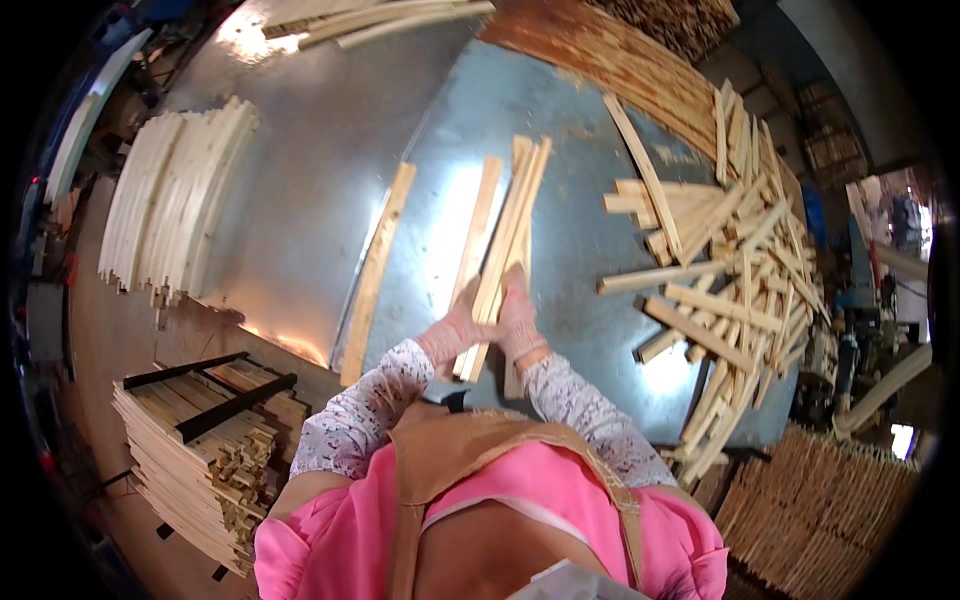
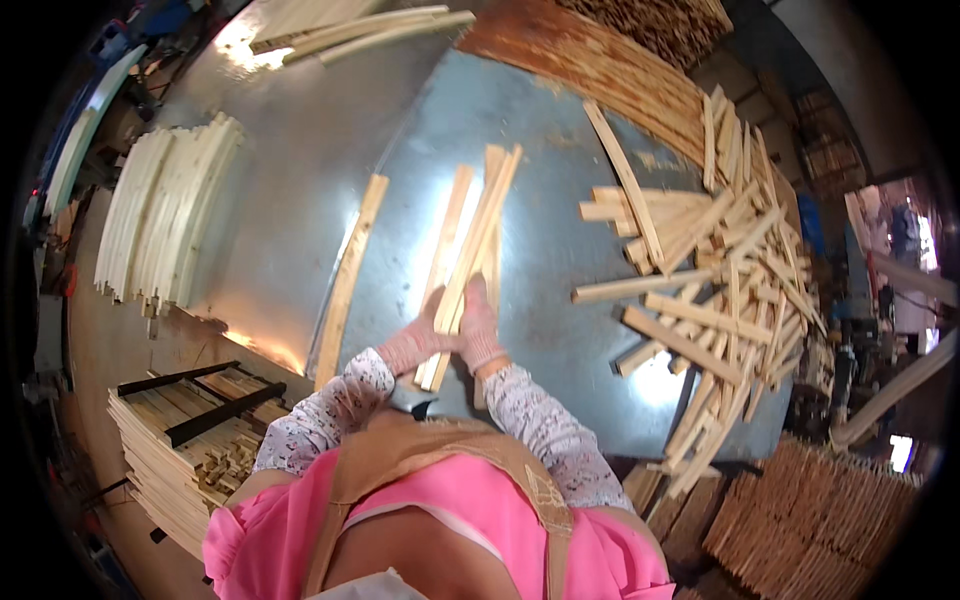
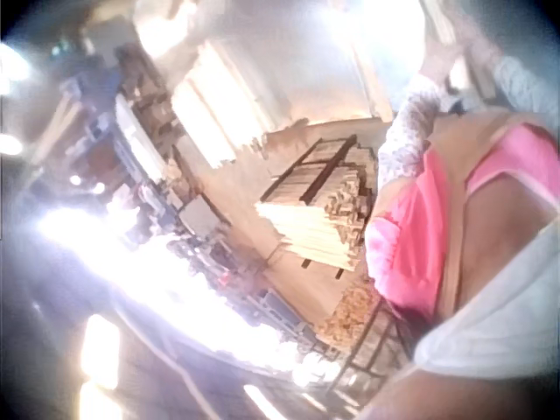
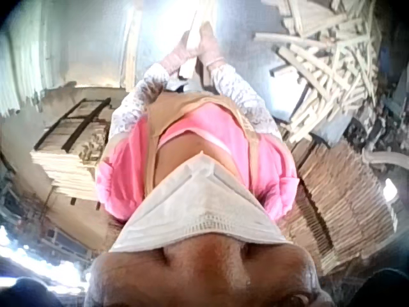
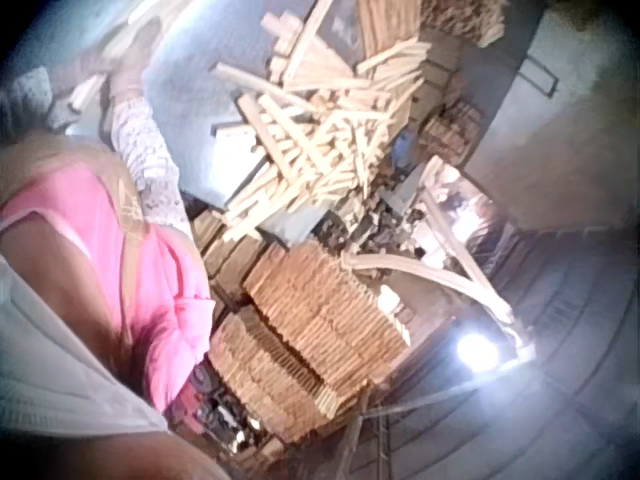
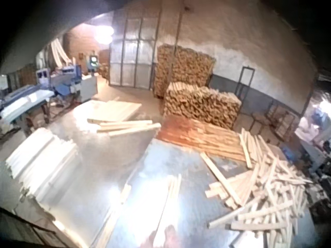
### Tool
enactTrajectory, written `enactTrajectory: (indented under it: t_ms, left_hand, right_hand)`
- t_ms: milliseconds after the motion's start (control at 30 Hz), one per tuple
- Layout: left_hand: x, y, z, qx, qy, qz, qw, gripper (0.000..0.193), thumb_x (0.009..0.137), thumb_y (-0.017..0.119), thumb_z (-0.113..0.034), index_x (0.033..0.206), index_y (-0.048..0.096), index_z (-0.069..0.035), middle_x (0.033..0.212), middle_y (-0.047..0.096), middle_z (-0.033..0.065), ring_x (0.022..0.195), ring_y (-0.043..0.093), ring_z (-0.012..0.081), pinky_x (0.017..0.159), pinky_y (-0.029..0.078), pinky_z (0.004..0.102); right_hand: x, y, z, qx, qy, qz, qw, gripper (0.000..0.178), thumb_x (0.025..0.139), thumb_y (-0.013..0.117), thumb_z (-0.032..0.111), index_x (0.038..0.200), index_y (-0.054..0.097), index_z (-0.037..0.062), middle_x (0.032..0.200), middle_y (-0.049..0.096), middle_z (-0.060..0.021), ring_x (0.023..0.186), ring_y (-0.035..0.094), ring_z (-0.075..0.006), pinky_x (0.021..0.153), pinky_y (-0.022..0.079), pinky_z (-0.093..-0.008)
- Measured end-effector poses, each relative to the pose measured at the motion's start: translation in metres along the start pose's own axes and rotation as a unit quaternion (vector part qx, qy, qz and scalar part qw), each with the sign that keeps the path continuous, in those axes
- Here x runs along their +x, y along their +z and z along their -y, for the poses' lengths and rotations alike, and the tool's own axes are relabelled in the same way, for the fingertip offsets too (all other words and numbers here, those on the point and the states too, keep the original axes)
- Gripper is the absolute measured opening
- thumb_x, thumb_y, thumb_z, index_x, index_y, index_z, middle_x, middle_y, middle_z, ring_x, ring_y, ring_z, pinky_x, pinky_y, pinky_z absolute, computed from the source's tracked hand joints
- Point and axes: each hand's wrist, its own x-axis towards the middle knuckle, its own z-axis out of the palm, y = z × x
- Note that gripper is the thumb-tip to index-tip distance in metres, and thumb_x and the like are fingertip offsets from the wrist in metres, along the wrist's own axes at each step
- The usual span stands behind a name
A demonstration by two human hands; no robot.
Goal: The person gathers thin wooden slats from a pile on a metal table and arranges them into neat, aligned stacks. The person repeatedly picks up groups of slats, aligns them, and places them into a growing stack on the left side of the workspace.
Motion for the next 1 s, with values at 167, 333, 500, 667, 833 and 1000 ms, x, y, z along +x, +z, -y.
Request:
enactTrajectory:
  t_ms: [167,333,500,667,833,1000]
  left_hand:
    - [0.006,-0.072,0.008,-0.042,0.069,0.079,0.994,0.117,0.076,0.09,-0.021,0.168,0.02,-0.002,0.143,0.056,0.0178,0.136,0.055,0.0303,0.12,0.042,0.0379]
    - [0.04,-0.188,-0.084,0.089,-0.03,-0.016,0.995,0.11,0.079,0.083,-0.016,0.171,0.023,-0.01,0.135,0.067,0.0239,0.121,0.069,0.0313,0.106,0.054,0.0399]
    - [0.145,-0.343,-0.107,0.431,-0.06,-0.183,0.882,0.078,0.087,0.076,-0.025,0.158,0.047,-0.013,0.135,0.071,0.0187,0.128,0.068,0.0356,0.107,0.055,0.0452]
    - [0.247,-0.441,-0.043,0.51,-0.136,-0.274,0.804,0.06,0.098,0.063,-0.043,0.151,0.053,-0.017,0.134,0.069,0.0147,0.126,0.068,0.0359,0.101,0.058,0.0479]
    - [0.267,-0.446,-0.085,0.58,-0.128,-0.184,0.784,0.081,0.092,0.068,-0.059,0.152,0.048,-0.009,0.141,0.062,0.0141,0.133,0.061,0.0342,0.107,0.054,0.0475]
    - [0.255,-0.424,-0.079,0.583,-0.125,-0.197,0.778,0.107,0.078,0.08,-0.064,0.158,0.041,-0.005,0.151,0.054,0.0162,0.144,0.051,0.0348,0.113,0.049,0.045]
  right_hand:
    - [0.03,0.03,-0.013,0.312,0.155,0.191,0.918,0.059,0.11,0.055,0.046,0.14,0.058,-0.0035,0.129,0.07,-0.0186,0.122,0.065,-0.0259,0.101,0.052,-0.0336]
    - [0.103,0.036,0.016,-0.177,-0.099,0.092,0.975,0.067,0.101,0.065,0.042,0.152,0.055,0.0,0.125,0.071,-0.0242,0.12,0.066,-0.0354,0.103,0.053,-0.0452]
    - [0.177,0.048,0.026,-0.346,-0.234,0.067,0.906,0.063,0.087,0.076,0.038,0.138,0.062,0.0037,0.113,0.069,-0.0211,0.114,0.065,-0.0406,0.1,0.051,-0.0501]
    - [0.193,0.065,-0.013,-0.394,-0.318,-0.005,0.862,0.065,0.085,0.079,0.036,0.14,0.061,0.0084,0.126,0.063,-0.0126,0.124,0.059,-0.0355,0.105,0.046,-0.0523]
    - [0.191,0.067,-0.013,-0.421,-0.296,0.009,0.857,0.067,0.085,0.079,0.038,0.142,0.059,0.0095,0.13,0.06,-0.0116,0.126,0.056,-0.0344,0.107,0.045,-0.053]
    - [0.194,0.068,-0.019,-0.406,-0.304,0.007,0.862,0.071,0.087,0.08,0.038,0.148,0.057,0.0103,0.135,0.057,-0.0122,0.127,0.056,-0.0368,0.107,0.045,-0.054]
